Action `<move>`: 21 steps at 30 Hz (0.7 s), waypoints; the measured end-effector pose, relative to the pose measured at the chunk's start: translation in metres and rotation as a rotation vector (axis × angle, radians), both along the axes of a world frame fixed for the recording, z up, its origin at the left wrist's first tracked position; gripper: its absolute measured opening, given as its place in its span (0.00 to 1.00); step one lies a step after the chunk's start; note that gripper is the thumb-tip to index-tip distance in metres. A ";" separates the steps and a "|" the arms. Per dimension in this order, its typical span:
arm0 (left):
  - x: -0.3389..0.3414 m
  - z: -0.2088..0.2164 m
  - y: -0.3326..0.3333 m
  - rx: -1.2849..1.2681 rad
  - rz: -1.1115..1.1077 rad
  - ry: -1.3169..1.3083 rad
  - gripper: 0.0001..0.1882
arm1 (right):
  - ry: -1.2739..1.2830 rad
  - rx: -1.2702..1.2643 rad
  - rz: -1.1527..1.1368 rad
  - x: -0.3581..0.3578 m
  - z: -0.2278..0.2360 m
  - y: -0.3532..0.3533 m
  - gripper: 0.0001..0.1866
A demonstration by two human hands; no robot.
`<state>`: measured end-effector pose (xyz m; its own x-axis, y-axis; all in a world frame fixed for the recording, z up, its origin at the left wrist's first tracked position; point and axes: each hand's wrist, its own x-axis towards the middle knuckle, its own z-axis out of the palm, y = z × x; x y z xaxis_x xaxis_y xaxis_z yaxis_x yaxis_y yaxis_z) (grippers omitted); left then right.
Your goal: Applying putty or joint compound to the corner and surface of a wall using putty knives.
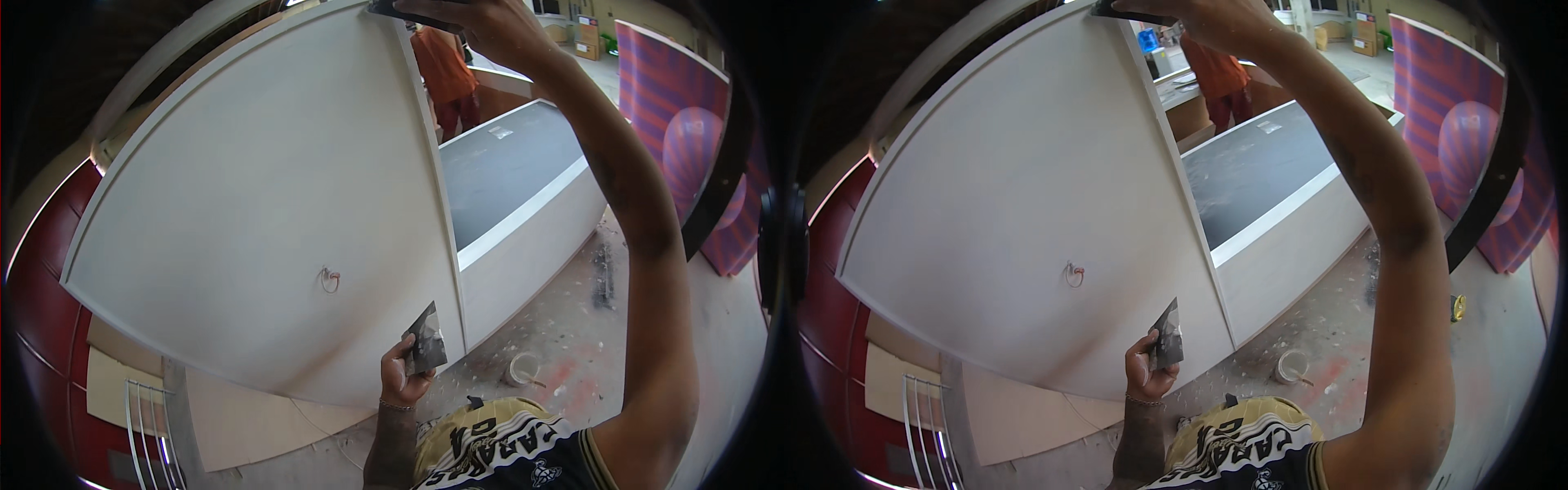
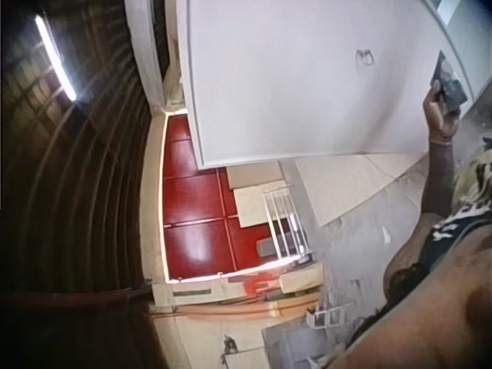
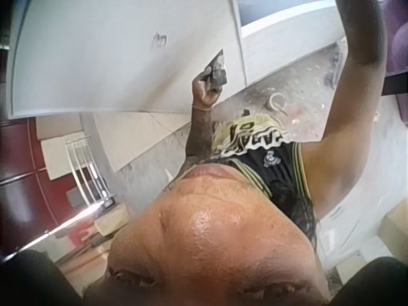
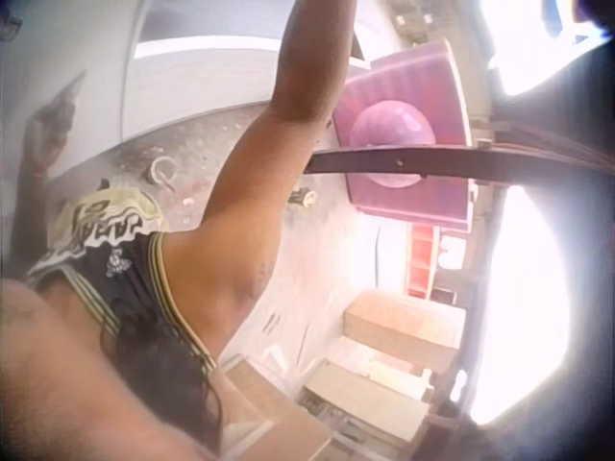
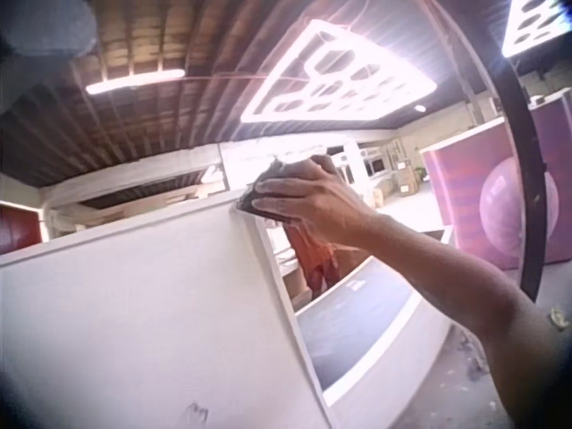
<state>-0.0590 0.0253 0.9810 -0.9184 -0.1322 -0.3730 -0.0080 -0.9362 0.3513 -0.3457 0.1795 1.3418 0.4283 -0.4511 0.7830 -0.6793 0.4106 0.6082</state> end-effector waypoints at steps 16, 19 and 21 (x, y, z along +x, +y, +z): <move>-0.020 0.003 0.034 0.009 0.068 0.005 0.10 | -0.609 0.280 -0.058 0.038 -0.234 0.052 0.29; -0.026 0.004 0.033 0.040 0.014 0.053 0.11 | -0.920 0.247 0.288 0.100 -0.270 0.066 0.35; -0.029 0.009 0.033 0.030 -0.031 0.101 0.11 | -0.992 0.419 0.398 0.133 -0.294 0.078 0.38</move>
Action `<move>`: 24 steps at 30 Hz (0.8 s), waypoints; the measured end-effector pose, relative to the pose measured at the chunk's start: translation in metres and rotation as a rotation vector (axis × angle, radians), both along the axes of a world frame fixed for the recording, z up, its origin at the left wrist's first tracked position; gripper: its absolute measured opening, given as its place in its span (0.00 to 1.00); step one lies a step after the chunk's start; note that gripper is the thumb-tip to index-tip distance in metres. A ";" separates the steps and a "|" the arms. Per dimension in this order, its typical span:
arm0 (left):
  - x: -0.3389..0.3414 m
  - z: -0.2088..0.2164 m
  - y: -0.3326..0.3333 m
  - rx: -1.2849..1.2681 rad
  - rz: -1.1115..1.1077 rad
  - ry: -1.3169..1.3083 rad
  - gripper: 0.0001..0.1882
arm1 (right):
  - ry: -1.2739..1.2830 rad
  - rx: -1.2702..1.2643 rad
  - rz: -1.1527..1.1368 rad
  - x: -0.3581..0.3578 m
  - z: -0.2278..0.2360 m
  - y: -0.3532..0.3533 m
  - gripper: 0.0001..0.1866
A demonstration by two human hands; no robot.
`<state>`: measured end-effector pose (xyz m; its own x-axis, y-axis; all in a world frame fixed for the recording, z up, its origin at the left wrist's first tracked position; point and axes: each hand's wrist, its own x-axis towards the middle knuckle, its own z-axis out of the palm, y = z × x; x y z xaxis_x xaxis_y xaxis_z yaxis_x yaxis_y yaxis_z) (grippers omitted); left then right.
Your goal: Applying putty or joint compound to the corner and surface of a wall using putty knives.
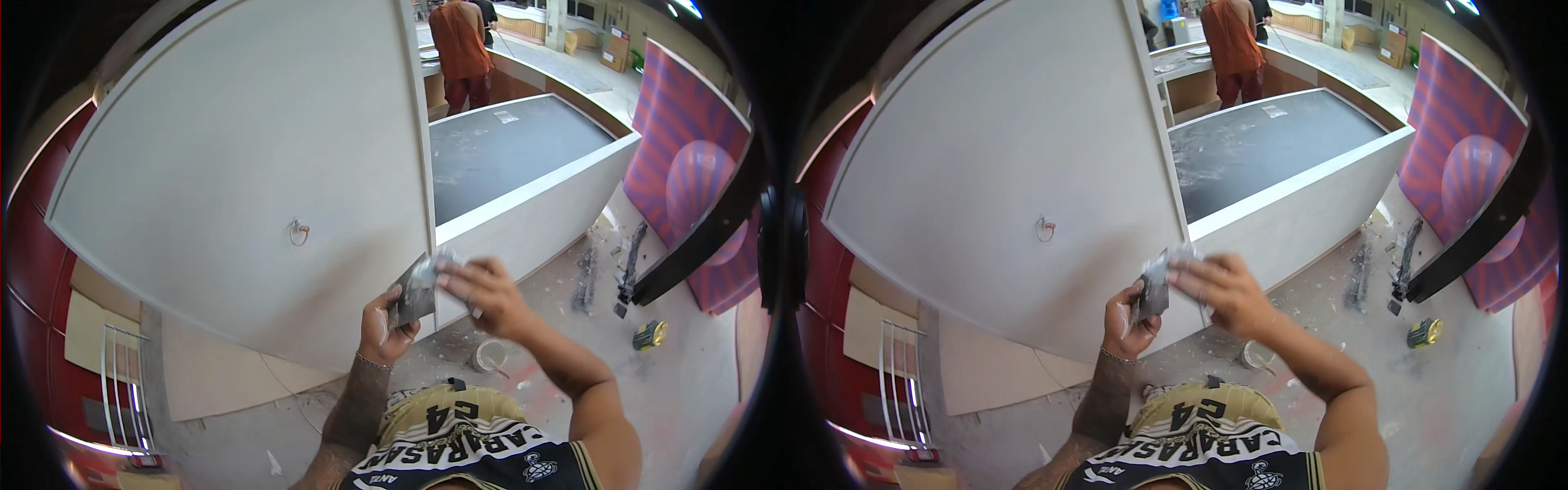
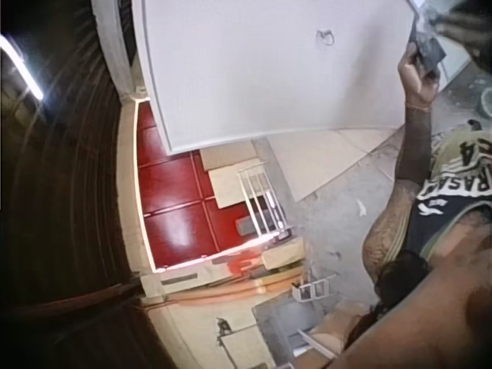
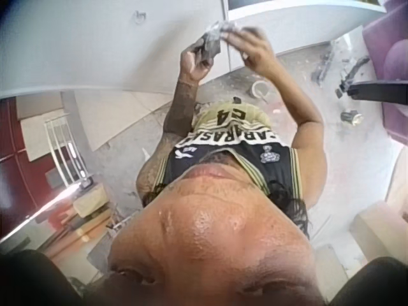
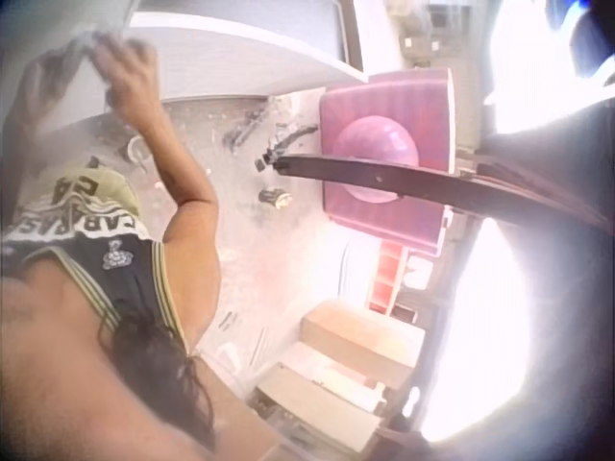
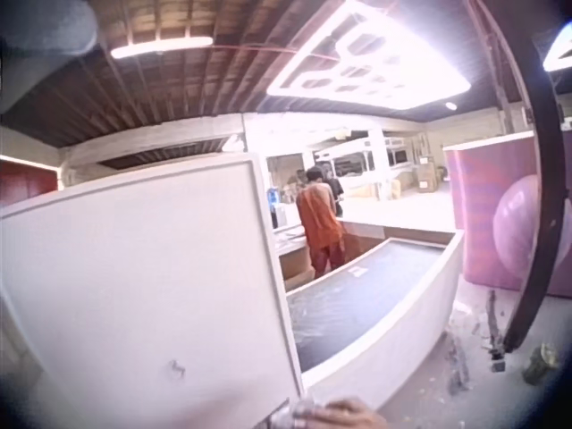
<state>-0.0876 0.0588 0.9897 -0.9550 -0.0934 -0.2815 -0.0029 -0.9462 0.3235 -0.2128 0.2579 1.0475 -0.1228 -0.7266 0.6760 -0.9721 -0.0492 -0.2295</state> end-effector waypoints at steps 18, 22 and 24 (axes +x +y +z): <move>0.014 0.014 -0.038 -2.281 0.281 0.974 0.20 | -2.441 -0.708 0.583 0.046 -0.024 0.018 0.17; 0.037 -0.026 -0.048 -1.306 0.041 0.257 0.15 | -1.622 -0.718 0.263 0.061 -0.029 0.003 0.18; 0.030 -0.029 -0.058 -0.342 -0.027 -0.005 0.15 | -0.724 -0.409 -0.024 0.082 -0.018 -0.021 0.20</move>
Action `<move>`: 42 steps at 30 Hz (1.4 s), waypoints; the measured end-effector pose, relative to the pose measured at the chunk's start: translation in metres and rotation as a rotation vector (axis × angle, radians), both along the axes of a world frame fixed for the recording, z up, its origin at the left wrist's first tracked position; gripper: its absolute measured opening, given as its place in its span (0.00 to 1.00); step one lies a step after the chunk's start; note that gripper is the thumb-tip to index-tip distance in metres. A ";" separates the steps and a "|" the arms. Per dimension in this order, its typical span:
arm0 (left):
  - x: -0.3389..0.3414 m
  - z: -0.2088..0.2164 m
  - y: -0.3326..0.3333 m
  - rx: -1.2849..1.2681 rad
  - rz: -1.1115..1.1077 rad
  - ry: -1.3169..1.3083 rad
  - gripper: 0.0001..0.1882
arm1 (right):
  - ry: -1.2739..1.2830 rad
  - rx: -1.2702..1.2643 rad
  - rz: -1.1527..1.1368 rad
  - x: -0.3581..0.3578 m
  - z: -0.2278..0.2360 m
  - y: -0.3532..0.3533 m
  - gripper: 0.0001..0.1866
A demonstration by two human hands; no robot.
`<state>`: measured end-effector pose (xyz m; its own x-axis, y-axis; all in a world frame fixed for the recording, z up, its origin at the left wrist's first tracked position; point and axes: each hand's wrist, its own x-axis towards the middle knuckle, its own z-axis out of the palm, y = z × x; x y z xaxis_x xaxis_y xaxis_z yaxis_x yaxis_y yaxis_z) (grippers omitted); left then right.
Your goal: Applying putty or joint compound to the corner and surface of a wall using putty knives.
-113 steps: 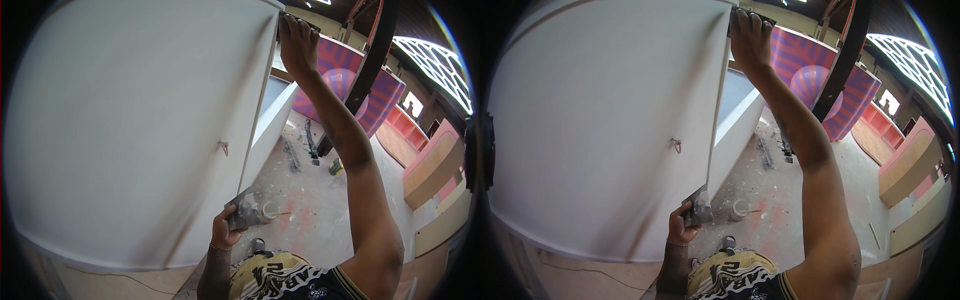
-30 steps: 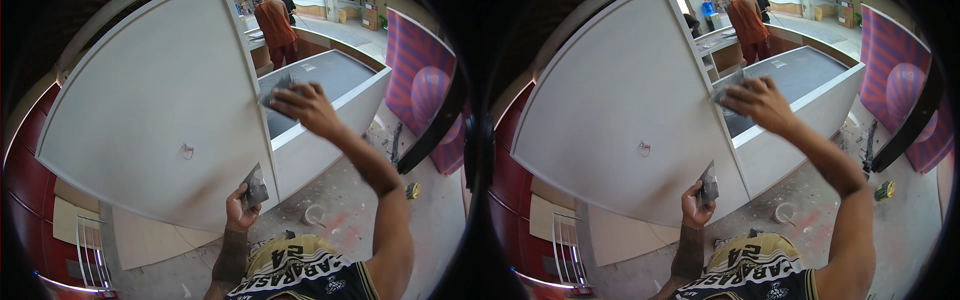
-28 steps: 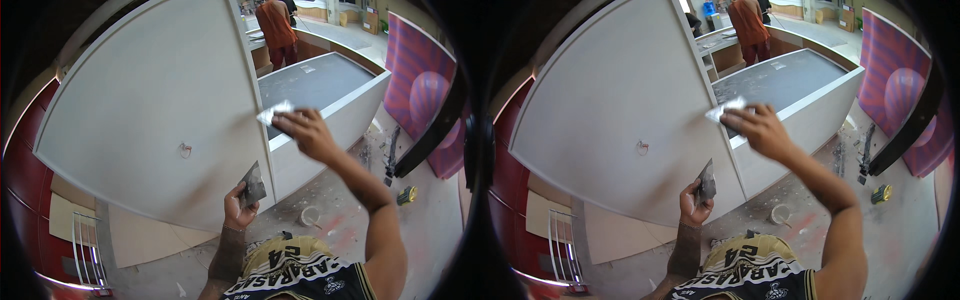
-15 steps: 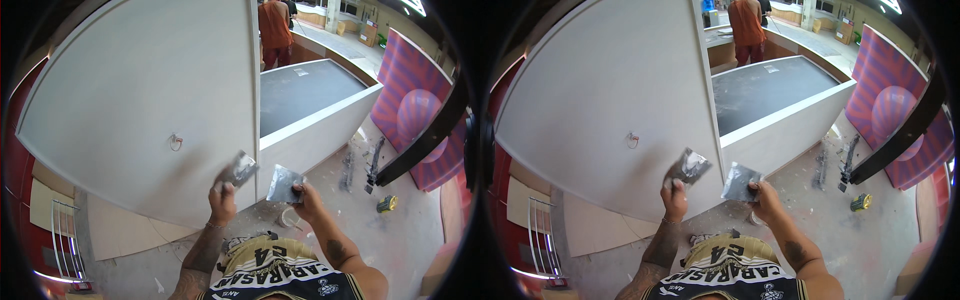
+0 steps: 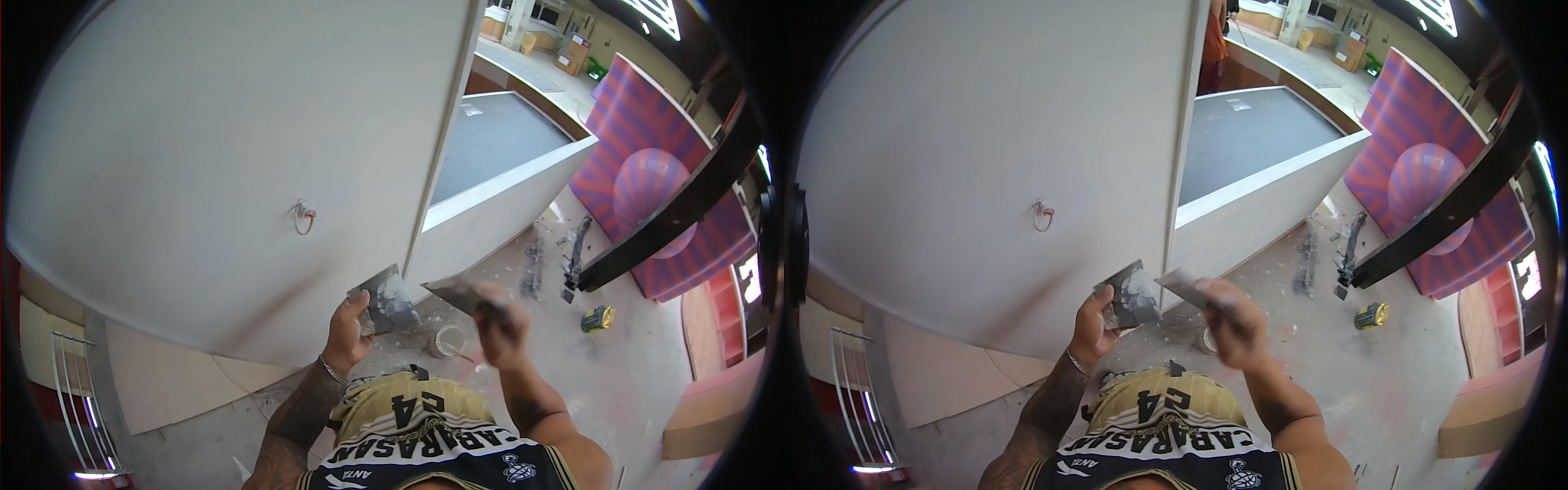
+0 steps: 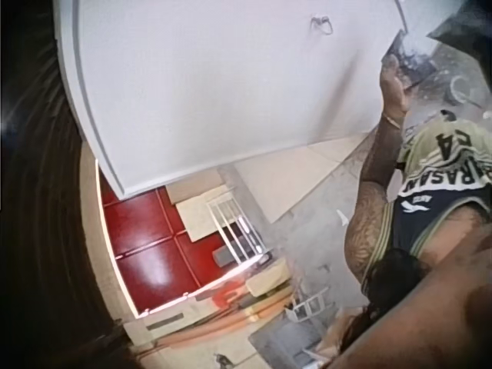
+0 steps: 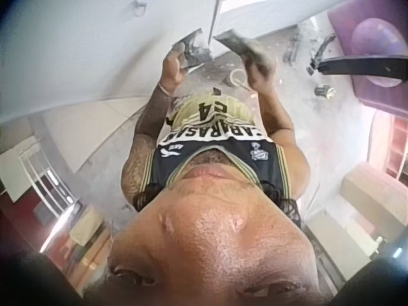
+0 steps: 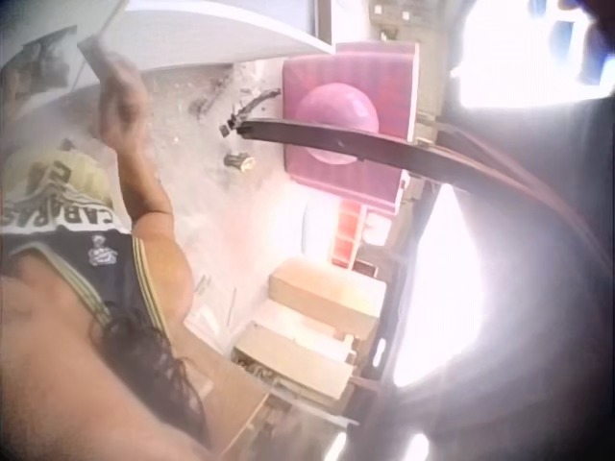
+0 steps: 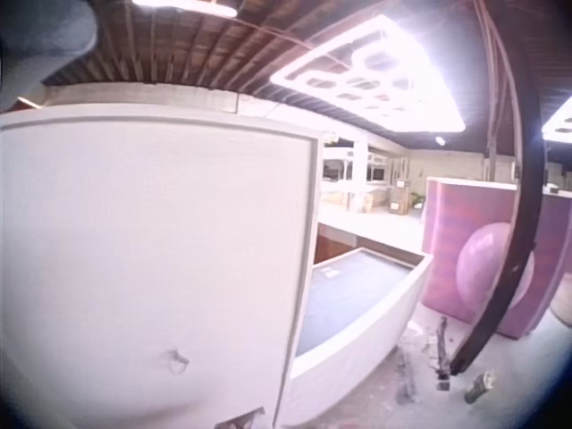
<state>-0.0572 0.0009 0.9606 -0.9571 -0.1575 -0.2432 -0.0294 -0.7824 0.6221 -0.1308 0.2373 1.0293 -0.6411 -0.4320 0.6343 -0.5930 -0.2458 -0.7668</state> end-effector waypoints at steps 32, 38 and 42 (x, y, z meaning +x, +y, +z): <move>0.051 -0.033 -0.113 0.228 -0.397 -0.079 0.19 | 1.344 0.755 -1.732 -0.144 0.247 -0.140 0.29; 0.064 -0.034 -0.120 0.259 -0.389 -0.093 0.19 | 1.345 0.795 -1.800 -0.157 0.247 -0.147 0.29; 0.068 -0.051 -0.129 0.269 -0.423 -0.050 0.20 | 1.340 0.853 -1.914 -0.159 0.248 -0.154 0.29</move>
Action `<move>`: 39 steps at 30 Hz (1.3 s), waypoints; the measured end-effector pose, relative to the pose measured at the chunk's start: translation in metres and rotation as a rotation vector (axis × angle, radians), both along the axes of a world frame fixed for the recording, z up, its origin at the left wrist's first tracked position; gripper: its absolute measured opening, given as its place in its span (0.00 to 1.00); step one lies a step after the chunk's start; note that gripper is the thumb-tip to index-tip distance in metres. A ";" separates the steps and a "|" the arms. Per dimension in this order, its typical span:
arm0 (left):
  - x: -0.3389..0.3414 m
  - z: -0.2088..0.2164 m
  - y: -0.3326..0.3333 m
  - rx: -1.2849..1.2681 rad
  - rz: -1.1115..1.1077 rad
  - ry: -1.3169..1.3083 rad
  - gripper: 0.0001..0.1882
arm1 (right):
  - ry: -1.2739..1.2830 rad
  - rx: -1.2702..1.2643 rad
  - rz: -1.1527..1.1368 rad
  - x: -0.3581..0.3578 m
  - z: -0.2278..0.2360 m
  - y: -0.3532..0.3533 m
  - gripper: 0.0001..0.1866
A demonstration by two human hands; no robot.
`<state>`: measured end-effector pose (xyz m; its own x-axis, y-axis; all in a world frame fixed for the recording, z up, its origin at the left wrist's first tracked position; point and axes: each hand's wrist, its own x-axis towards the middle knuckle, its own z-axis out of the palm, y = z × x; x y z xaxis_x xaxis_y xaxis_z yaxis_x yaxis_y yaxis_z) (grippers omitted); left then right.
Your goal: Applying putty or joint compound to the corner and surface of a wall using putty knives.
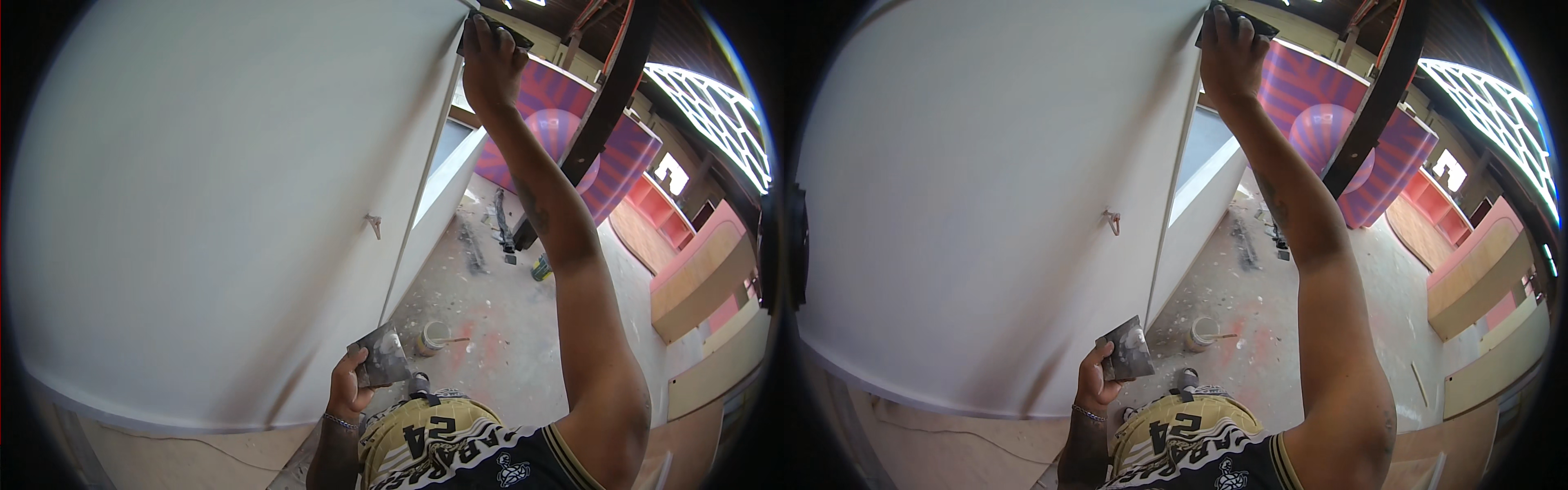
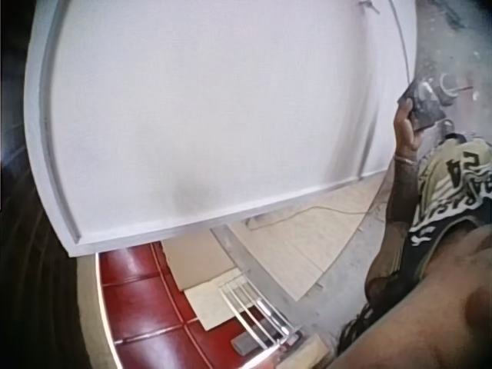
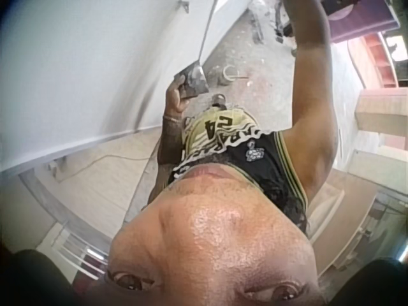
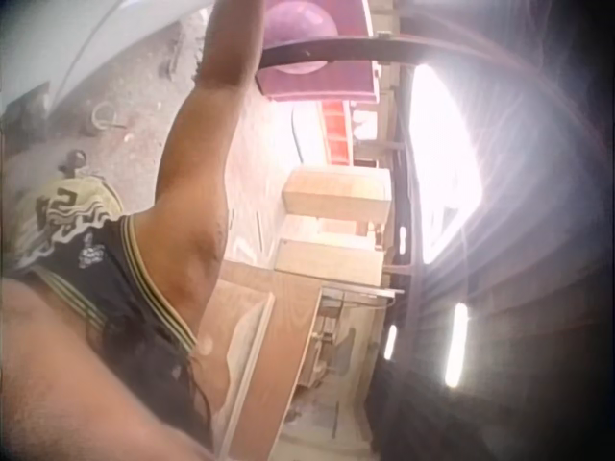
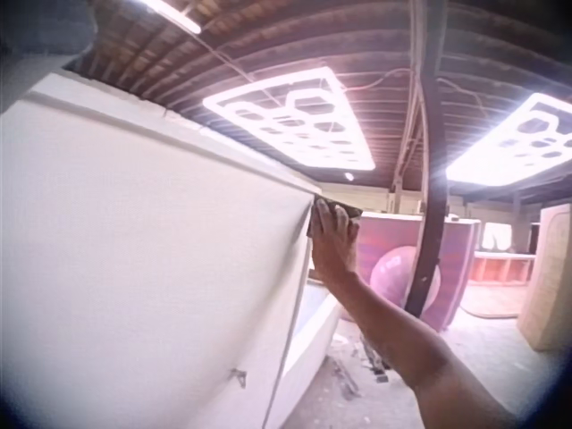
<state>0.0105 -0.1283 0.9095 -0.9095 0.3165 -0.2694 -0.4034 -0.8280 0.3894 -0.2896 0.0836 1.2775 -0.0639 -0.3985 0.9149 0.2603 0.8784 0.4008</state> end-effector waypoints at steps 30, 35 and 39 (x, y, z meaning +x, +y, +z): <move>-0.020 -0.014 0.016 -0.004 0.000 -0.099 0.19 | -0.313 0.021 0.024 0.005 -0.159 -0.004 0.19; -0.023 -0.025 0.022 0.001 0.027 -0.110 0.19 | -0.374 0.003 -0.011 0.005 -0.211 -0.005 0.21; -0.025 -0.030 0.026 -0.022 0.048 -0.123 0.18 | -0.443 -0.025 -0.030 0.006 -0.248 -0.009 0.22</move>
